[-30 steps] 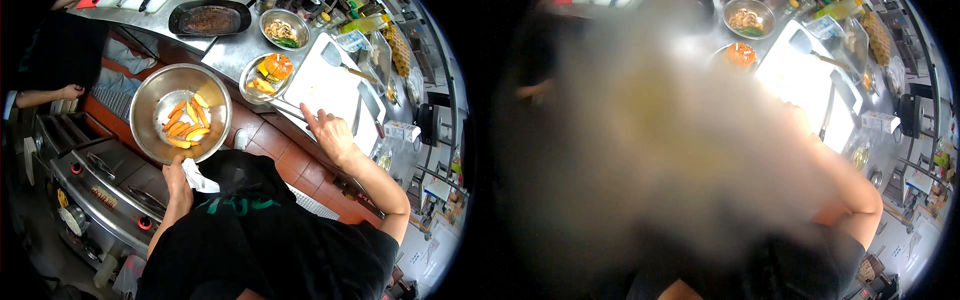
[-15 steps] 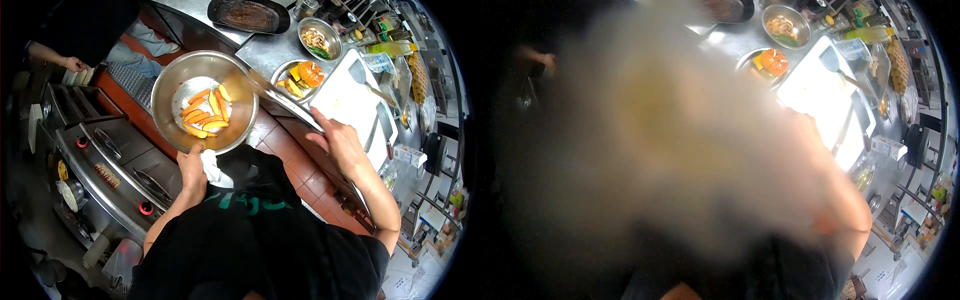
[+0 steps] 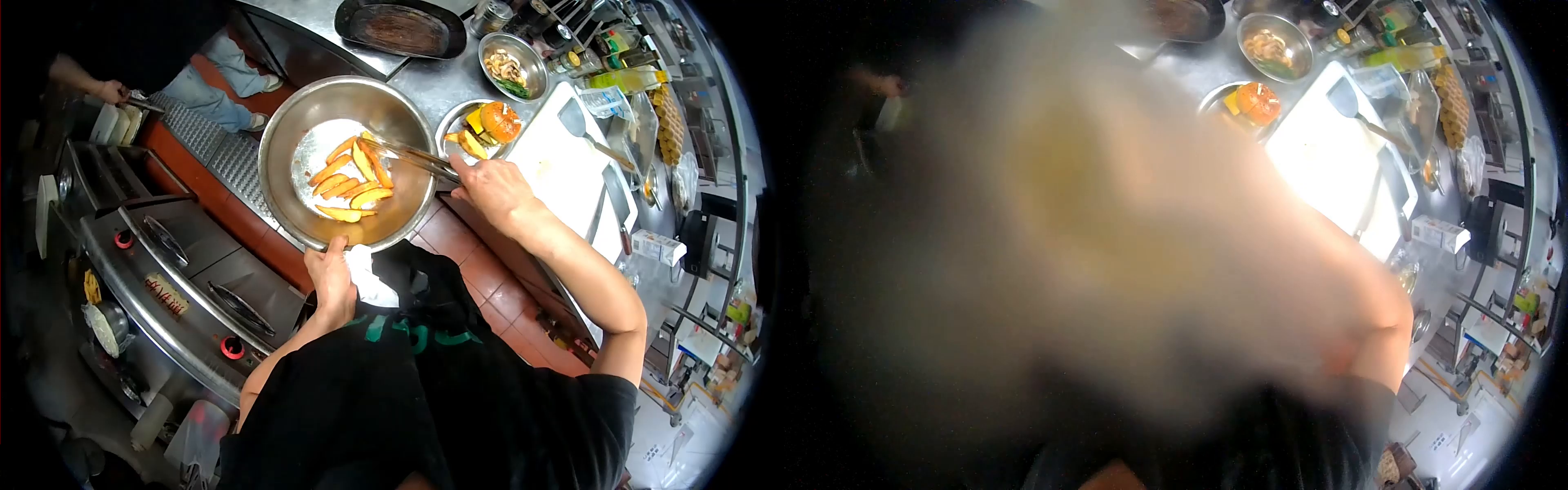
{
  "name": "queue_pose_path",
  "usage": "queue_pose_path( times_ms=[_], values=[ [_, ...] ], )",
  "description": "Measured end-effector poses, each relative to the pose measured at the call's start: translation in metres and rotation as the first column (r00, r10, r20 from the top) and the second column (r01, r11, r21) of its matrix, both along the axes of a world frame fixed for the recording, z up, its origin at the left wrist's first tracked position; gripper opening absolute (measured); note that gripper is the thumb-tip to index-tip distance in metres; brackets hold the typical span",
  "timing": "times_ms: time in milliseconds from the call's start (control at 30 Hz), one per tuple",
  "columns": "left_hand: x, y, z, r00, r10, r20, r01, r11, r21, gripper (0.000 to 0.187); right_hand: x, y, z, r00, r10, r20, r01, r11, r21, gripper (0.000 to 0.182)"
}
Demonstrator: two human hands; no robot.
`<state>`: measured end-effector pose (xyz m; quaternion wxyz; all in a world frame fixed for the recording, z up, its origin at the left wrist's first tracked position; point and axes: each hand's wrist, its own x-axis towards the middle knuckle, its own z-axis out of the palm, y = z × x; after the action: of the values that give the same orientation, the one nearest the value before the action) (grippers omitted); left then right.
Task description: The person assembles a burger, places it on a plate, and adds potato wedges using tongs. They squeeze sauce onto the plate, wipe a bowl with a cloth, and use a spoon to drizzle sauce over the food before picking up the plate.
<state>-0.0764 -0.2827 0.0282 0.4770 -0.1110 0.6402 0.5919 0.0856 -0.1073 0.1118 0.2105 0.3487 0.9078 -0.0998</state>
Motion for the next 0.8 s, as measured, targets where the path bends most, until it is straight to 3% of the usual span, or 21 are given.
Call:
queue_pose_path(
  times_ms=[67, 167, 267, 333, 400, 500, 667, 800],
  values=[
    [-0.001, 0.000, 0.001, 0.999, -0.033, -0.008, 0.033, 0.998, 0.057, 0.027, 0.003, -0.001, 0.000, 1.000, -0.013, 0.025, 0.013, 1.000, -0.023, 0.037],
    [-0.001, 0.000, 0.004, 0.996, -0.088, 0.001, 0.088, 0.996, -0.008, 0.026, 0.018, -0.011, 0.015, 0.996, -0.004, -0.084, 0.009, 0.998, 0.056, 0.041],
    [-0.002, 0.000, -0.029, 0.994, 0.046, -0.097, -0.045, 0.999, 0.011, 0.023, 0.044, -0.025, 0.053, 0.982, -0.099, -0.160, 0.118, 0.987, 0.111, 0.046],
    [-0.005, -0.007, -0.040, 0.998, 0.036, -0.052, -0.035, 0.999, 0.014, 0.023, 0.069, -0.030, 0.065, 0.971, -0.180, -0.160, 0.208, 0.961, 0.184, 0.047],
    [-0.008, -0.003, -0.025, 1.000, -0.009, 0.005, 0.009, 0.999, -0.040, 0.027, 0.091, -0.027, 0.060, 0.967, -0.218, -0.130, 0.240, 0.953, 0.185, 0.045],
    [-0.009, 0.000, -0.019, 0.999, -0.046, -0.018, 0.045, 0.996, -0.075, 0.029, 0.135, -0.014, -0.006, 0.982, -0.182, 0.048, 0.170, 0.967, 0.189, 0.046],
    [-0.007, -0.002, -0.020, 1.000, -0.014, -0.020, 0.014, 0.999, -0.033, 0.029, 0.102, -0.015, 0.006, 0.955, -0.181, 0.237, 0.132, 0.970, 0.205, 0.048],
    [-0.006, -0.005, -0.031, 1.000, -0.009, -0.010, 0.009, 0.999, -0.033, 0.030, 0.107, -0.026, 0.013, 0.967, -0.171, 0.188, 0.126, 0.965, 0.228, 0.051]
  ],
)
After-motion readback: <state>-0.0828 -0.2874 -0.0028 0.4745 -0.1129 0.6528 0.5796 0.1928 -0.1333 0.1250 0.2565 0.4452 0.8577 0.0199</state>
